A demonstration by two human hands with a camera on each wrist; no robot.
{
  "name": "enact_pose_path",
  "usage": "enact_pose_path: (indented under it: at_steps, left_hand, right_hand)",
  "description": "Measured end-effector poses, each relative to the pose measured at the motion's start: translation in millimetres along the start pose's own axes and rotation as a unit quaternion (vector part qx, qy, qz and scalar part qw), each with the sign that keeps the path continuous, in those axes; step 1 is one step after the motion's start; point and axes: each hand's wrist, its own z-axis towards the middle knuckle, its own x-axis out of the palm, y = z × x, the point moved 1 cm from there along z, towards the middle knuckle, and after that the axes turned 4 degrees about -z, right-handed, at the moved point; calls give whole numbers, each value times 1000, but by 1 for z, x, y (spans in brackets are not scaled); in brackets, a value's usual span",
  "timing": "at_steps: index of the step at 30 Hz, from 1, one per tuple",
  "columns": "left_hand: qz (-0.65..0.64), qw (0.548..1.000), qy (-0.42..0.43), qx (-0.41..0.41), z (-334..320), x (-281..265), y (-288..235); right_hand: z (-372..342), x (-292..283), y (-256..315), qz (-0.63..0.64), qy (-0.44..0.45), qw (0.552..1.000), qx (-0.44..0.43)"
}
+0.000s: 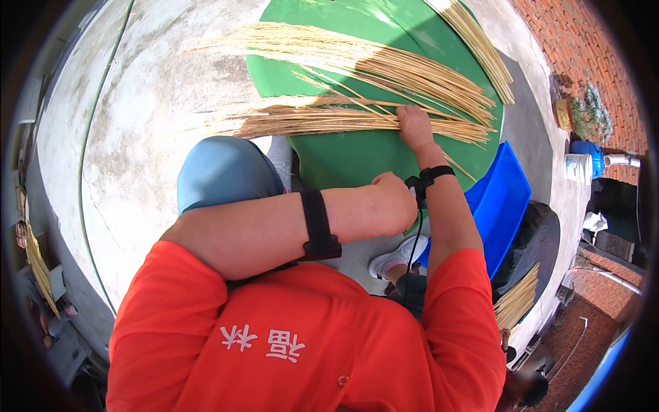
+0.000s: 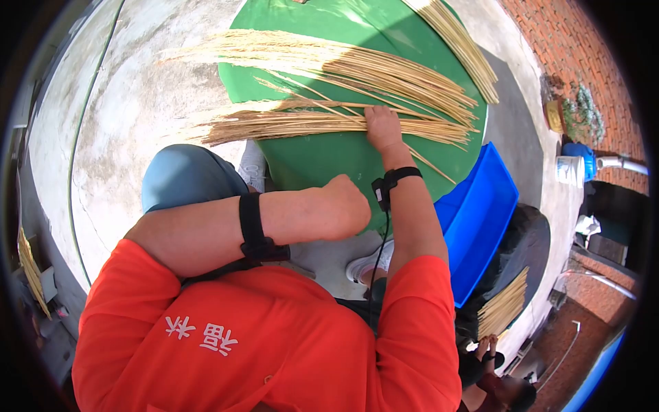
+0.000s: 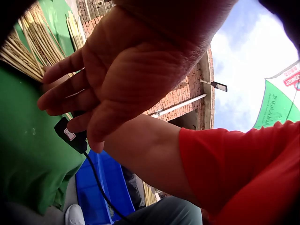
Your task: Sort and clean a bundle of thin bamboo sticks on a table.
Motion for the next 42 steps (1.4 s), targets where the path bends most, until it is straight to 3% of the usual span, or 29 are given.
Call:
enact_pose_path:
  at_steps: [4,13,15,16,17,19,22,25,27,31,33,34,35,36,37,38,39,40,42]
  left_hand:
    - [0,1000,-12,-4,0,0,-1]
    - [1,999,34,-10,0,-7,-1]
    - [35,999,19,-31,0,-9,1]
    - [36,999,18,-31,1,-9,3]
    - [7,998,5,-55,3,-9,6]
    - [-21,997,-11,-78,7,-10,19]
    - [-126,982,-86,-116,5,-16,43]
    - [-67,978,-147,-130,6,-10,53]
    - [99,928,-307,-187,5,-8,56]
    - [41,945,-288,-147,-1,-15,74]
    - [95,795,-563,-204,8,-7,86]
    - [95,795,-563,-204,10,-7,98]
    - [-52,801,-581,-130,4,-13,105]
    - [-195,787,-582,-53,0,-14,112]
    - [-195,787,-583,-53,-3,-12,119]
    - [-44,847,-502,-167,-8,-9,121]
    - [109,867,-401,-277,-10,-8,121]
    - [117,881,-339,-308,-7,-8,122]
    - [116,876,-312,-350,-12,-8,124]
  right_hand:
    - [-7,-9,0,30,4,999,-22]
    - [4,-74,-23,199,157,965,73]
    - [5,-81,-30,474,214,836,177]
    - [5,-84,-30,528,243,796,168]
    - [3,-90,-28,527,241,797,169]
    - [2,-102,-24,608,248,738,155]
    - [4,-130,-21,647,218,717,141]
    - [2,-142,-20,648,192,724,137]
    - [0,-158,-23,640,203,730,128]
    - [-17,-185,-16,633,249,725,111]
    - [-31,-199,-15,622,273,725,112]
    - [-36,-200,-14,617,299,719,112]
    - [-45,-204,-14,615,299,721,114]
    - [-53,-205,-14,606,309,722,124]
    - [-59,-205,-16,597,321,723,133]
    - [-68,-207,-17,596,320,724,135]
    - [-77,-209,-20,586,321,731,140]
    - [-84,-209,-25,576,323,736,146]
    - [-103,-215,-33,583,314,733,157]
